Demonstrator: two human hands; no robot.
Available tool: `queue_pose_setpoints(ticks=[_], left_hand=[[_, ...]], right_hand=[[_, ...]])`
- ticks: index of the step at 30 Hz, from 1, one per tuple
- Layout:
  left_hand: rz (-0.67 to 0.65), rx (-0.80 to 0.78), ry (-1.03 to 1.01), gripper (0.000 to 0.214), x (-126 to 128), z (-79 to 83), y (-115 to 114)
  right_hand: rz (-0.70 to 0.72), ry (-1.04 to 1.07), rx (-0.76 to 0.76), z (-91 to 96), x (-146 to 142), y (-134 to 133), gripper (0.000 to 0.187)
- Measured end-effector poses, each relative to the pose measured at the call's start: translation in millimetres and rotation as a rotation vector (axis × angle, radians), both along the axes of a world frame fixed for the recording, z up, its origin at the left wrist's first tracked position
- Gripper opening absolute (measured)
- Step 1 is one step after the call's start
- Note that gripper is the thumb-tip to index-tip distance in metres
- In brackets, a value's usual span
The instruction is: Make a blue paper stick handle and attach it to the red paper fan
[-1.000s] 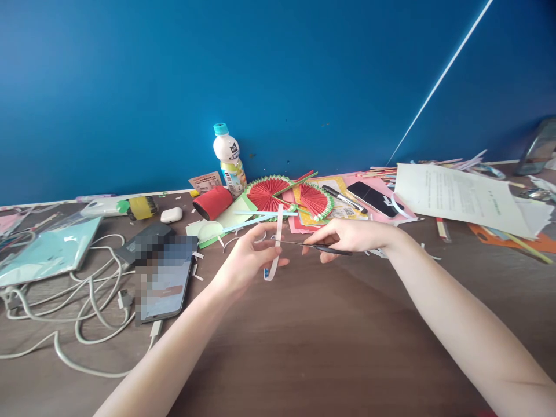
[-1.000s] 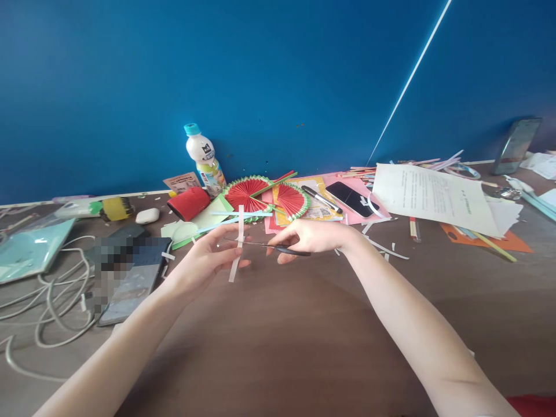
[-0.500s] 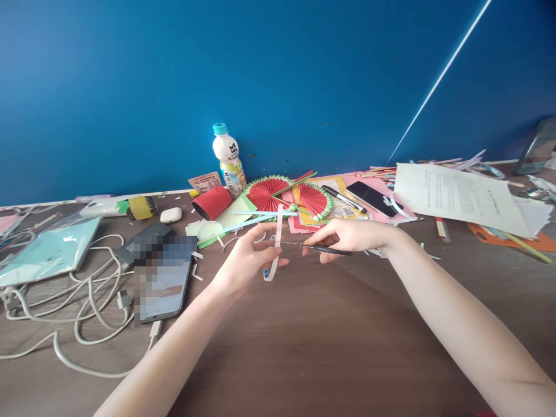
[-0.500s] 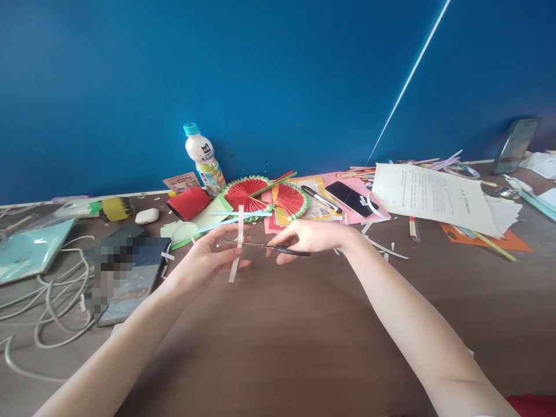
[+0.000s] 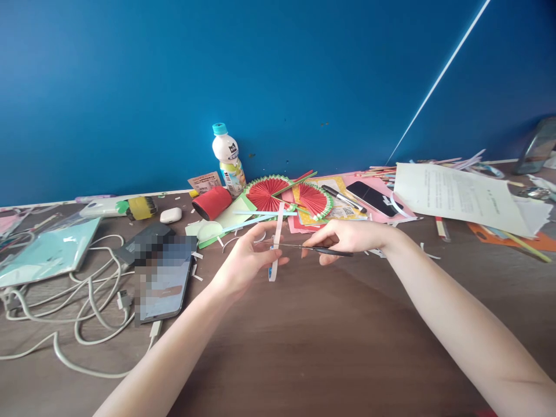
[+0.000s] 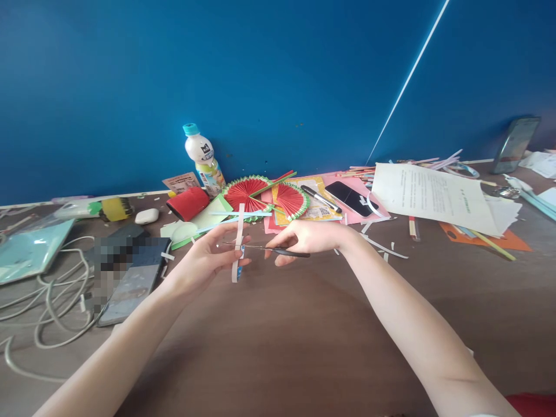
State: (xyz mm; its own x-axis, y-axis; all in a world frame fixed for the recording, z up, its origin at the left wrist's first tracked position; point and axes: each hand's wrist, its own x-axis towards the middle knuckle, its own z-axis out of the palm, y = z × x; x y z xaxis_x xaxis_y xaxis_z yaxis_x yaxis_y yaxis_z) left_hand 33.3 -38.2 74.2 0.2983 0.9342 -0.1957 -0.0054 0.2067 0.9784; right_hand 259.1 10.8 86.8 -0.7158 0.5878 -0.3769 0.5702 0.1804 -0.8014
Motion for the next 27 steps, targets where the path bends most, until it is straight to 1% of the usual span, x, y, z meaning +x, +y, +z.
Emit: queue_pose_setpoints(ticks=[14, 19, 27], left_hand=[[0.008, 0.023, -0.009, 0.037, -0.8, -4.8, 1.0], [-0.009, 0.04, -0.006, 0.037, -0.6, -5.8, 1.3], [-0.025, 0.03, 0.007, 0.039, -0.7, -3.8, 0.1]], right_hand=[[0.025, 0.018, 0.022, 0.7, 0.2, -2.6, 0.049], [0.044, 0.003, 0.043, -0.2, 1.7, -1.1, 0.048], [0.067, -0.001, 0.032, -1.7, 3.5, 1.6, 0.049]])
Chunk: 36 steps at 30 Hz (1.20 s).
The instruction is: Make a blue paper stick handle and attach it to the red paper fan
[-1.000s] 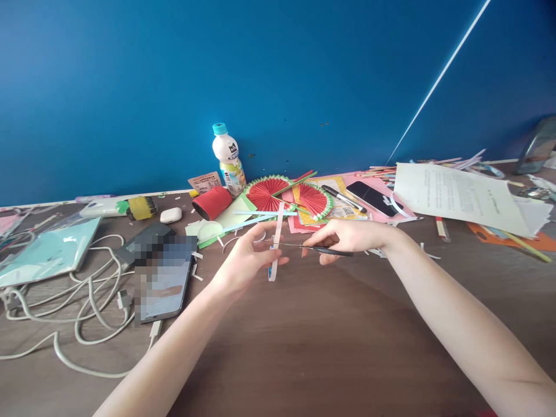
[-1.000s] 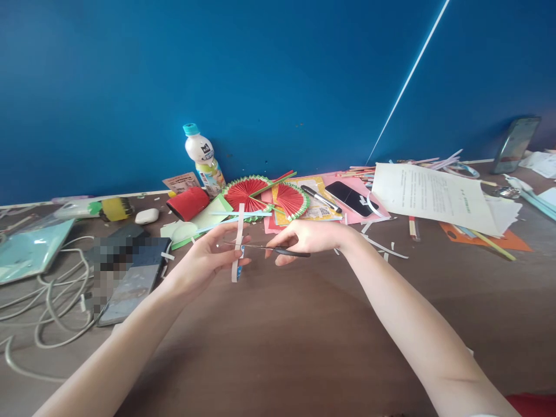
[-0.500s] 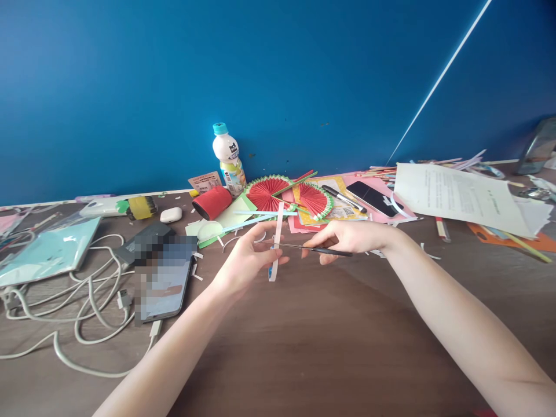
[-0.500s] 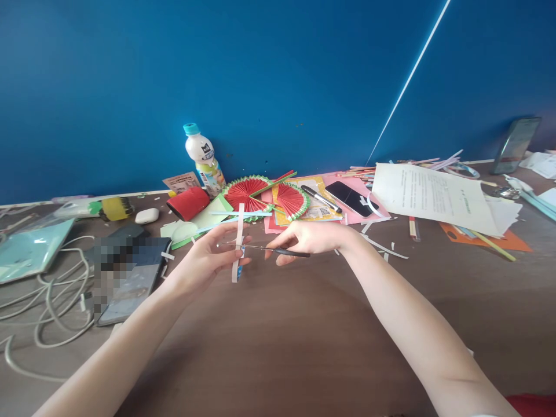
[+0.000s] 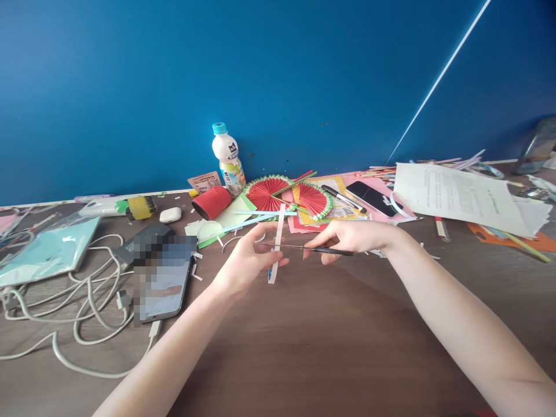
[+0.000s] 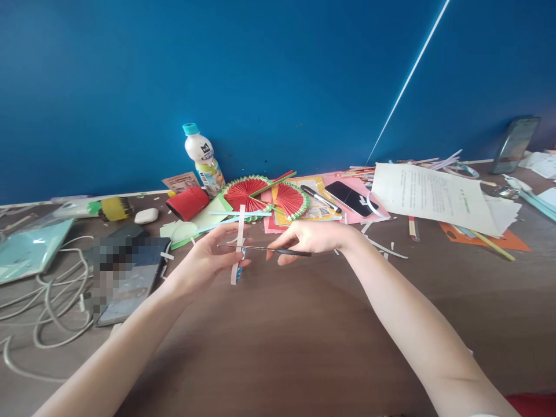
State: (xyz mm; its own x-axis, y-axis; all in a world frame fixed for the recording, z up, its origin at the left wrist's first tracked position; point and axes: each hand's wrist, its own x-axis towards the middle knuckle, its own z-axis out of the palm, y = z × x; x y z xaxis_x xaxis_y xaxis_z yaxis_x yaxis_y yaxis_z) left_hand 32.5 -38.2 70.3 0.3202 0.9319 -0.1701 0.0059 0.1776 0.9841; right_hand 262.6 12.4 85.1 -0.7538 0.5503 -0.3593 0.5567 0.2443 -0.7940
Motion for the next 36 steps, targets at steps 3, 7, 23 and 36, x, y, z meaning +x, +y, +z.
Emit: queue_pose_setpoints(ticks=[3, 7, 23, 36], left_hand=[[-0.006, -0.002, 0.0, 0.039, -0.2, -0.8, 0.2], [-0.014, -0.009, 0.006, 0.041, 0.3, -0.9, 0.0], [0.04, 0.279, 0.628, 0.077, -25.0, -11.1, 15.4], [0.017, 0.444, 1.053, 0.051, -30.8, -11.4, 21.7]], right_hand=[[0.0, -0.003, -0.001, 0.3, -0.1, 0.2, 0.049], [-0.004, -0.015, 0.014, 1.2, -0.6, -0.1, 0.049], [-0.042, -0.144, 0.127, 4.3, -1.3, 0.2, 0.045], [-0.328, -0.299, 0.551, -13.8, 5.4, 12.8, 0.031]])
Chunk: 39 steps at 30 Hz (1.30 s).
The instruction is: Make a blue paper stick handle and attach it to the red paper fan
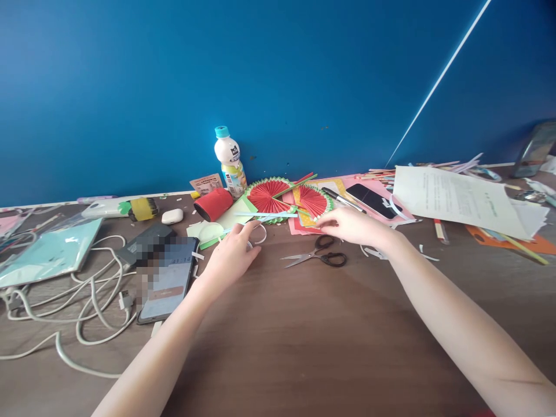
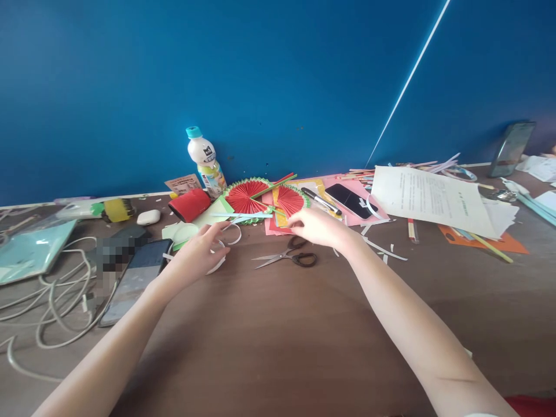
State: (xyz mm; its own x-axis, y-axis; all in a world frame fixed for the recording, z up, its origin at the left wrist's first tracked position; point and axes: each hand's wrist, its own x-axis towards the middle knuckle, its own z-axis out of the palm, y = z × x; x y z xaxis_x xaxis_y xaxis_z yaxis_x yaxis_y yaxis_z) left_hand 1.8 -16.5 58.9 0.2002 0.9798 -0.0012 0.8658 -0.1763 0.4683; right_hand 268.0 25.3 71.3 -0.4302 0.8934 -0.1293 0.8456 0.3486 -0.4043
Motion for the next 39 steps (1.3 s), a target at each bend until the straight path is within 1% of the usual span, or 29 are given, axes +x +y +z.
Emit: queue_pose_setpoints(ticks=[2, 3, 4, 6, 8, 10, 12, 15, 17, 19, 21, 22, 24, 25, 28, 31, 33, 35, 36, 37, 39], left_hand=[[0.028, 0.038, -0.156, 0.04, 0.2, -0.1, 3.9], [0.05, 0.048, -0.238, 0.036, 0.7, 0.1, 5.4], [0.073, 0.049, -0.321, 0.032, 1.5, 0.8, 6.4], [0.106, 0.013, -0.482, 0.026, 3.8, 3.0, 6.8], [0.108, -0.065, -0.62, 0.023, 6.3, 5.3, 5.6], [0.102, -0.145, -0.697, 0.023, 8.3, 6.0, 3.9], [0.087, -0.196, -0.723, 0.024, 9.6, 4.9, 2.4], [0.074, -0.252, -0.772, 0.024, 11.6, 1.9, 0.7], [0.079, -0.315, -0.889, 0.023, 13.8, 1.1, -0.4], [0.096, -0.387, -1.06, 0.022, 16.6, 1.6, -1.7], [0.119, -0.428, -1.232, 0.021, 19.6, 3.2, -3.2], [0.126, -0.434, -1.305, 0.02, 21.1, 4.3, -4.1], [0.122, -0.421, -1.428, 0.019, 23.8, 7.1, -6.1], [0.109, -0.41, -1.471, 0.019, 25.1, 8.6, -7.3], [0.098, -0.338, -1.512, 0.023, 28.7, 13.0, -11.5], [0.122, -0.259, -1.447, 0.032, 30.6, 16.0, -15.0], [0.14, -0.225, -1.385, 0.035, 30.7, 16.7, -16.1], [0.141, -0.195, -1.326, 0.036, 30.3, 16.4, -16.1], [0.131, -0.182, -1.297, 0.036, 30.1, 16.1, -15.9], [0.118, -0.17, -1.266, 0.036, 30.0, 15.8, -15.6], [0.089, -0.156, -1.189, 0.035, 30.3, 15.5, -15.5]], right_hand=[[-0.098, 0.01, 0.267, -9.8, 2.5, 8.2, 0.037], [-0.112, -0.013, 0.362, -16.2, 3.8, 12.5, 0.043], [-0.102, -0.032, 0.424, -23.2, 5.1, 16.6, 0.048], [-0.076, -0.057, 0.487, -36.4, 7.5, 23.4, 0.053], [-0.053, -0.082, 0.505, -45.5, 8.8, 27.5, 0.048], [-0.07, -0.085, 0.512, -48.6, 8.5, 28.8, 0.042], [-0.109, -0.042, 0.536, -45.6, 7.0, 27.8, 0.038], [-0.18, 0.11, 0.618, -32.9, 3.7, 22.8, 0.035], [-0.23, 0.223, 0.7, -21.3, 0.3, 16.5, 0.035], [-0.251, 0.311, 0.798, -10.2, -5.6, 7.1, 0.033], [-0.221, 0.382, 0.898, -2.6, -14.9, -4.9, 0.033], [-0.184, 0.392, 0.923, -1.0, -20.7, -11.4, 0.033], [-0.08, 0.42, 0.989, -2.5, -34.0, -24.4, 0.032], [0.004, 0.421, 0.995, -5.2, -41.0, -30.2, 0.031], [0.22, 0.412, 1.014, -17.2, -59.7, -43.2, 0.027], [0.327, 0.404, 0.997, -26.0, -71.3, -49.0, 0.022], [0.377, 0.416, 0.928, -27.1, -74.2, -50.3, 0.021], [0.392, 0.466, 0.823, -24.5, -73.7, -50.5, 0.019], [0.377, 0.507, 0.78, -22.0, -72.4, -50.1, 0.018], [0.344, 0.549, 0.758, -19.1, -70.5, -49.2, 0.018], [0.247, 0.602, 0.781, -12.1, -65.0, -45.9, 0.016]])
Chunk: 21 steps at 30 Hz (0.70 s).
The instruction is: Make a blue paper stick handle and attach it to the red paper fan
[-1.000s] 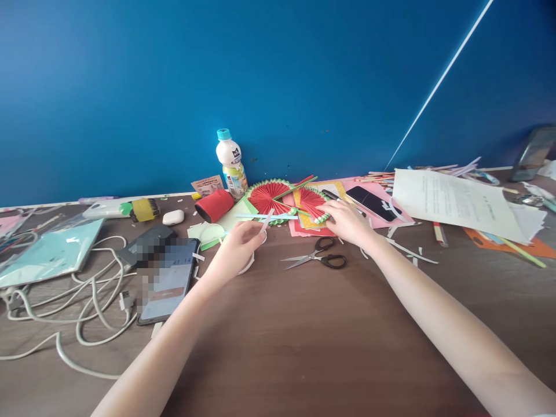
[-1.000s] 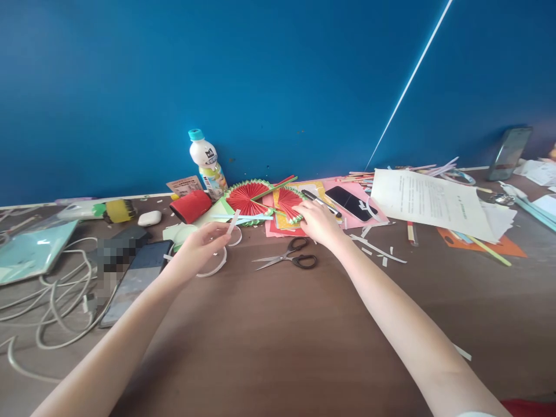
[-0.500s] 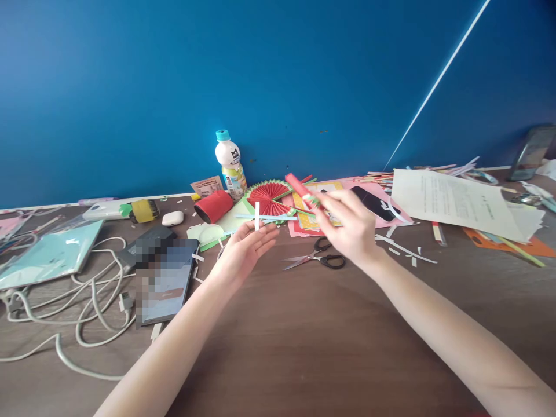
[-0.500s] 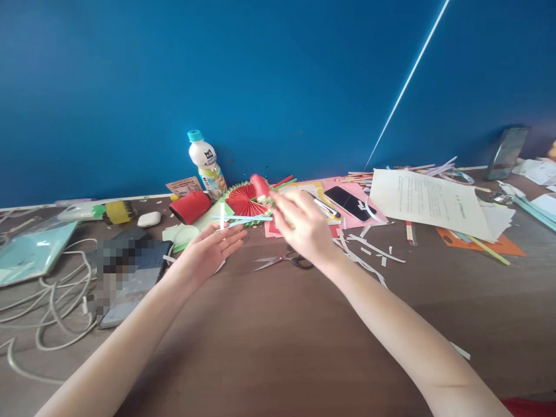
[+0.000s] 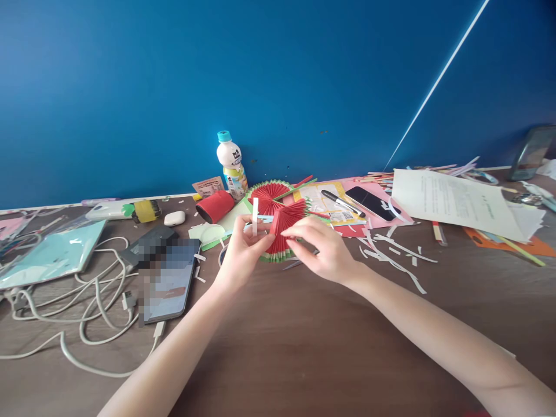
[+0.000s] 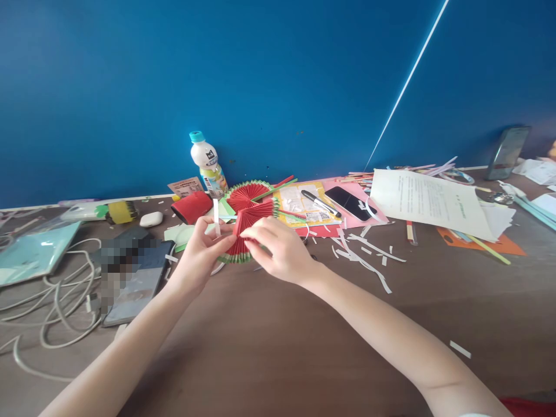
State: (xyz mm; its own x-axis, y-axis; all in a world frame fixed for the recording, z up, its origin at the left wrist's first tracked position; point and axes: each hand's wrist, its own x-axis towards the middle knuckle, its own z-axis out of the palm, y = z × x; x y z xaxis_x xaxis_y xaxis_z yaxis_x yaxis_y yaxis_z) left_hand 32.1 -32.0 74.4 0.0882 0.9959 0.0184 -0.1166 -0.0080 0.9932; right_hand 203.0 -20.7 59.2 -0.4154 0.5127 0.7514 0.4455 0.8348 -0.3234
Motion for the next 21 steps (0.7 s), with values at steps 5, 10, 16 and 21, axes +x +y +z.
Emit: queue_pose_setpoints(ticks=[5, 10, 16, 21], left_hand=[[-0.12, 0.032, 0.153, 0.029, 2.4, -0.4, -2.6], [-0.203, 0.04, 0.309, 0.023, -0.9, -0.3, -3.1], [0.018, 0.175, 0.679, 0.024, -9.0, 14.5, -3.2], [-0.044, 0.254, 0.849, 0.026, -8.0, 17.3, -7.4]], right_hand=[[-0.069, -0.067, -0.055, 15.5, 16.5, 13.9, 0.029], [0.068, -0.141, -0.302, 18.9, 24.5, 19.7, 0.012], [0.002, -0.093, -0.332, 19.0, 26.8, 19.6, 0.01], [0.038, -0.101, -0.359, 18.6, 24.8, 18.2, 0.007]])
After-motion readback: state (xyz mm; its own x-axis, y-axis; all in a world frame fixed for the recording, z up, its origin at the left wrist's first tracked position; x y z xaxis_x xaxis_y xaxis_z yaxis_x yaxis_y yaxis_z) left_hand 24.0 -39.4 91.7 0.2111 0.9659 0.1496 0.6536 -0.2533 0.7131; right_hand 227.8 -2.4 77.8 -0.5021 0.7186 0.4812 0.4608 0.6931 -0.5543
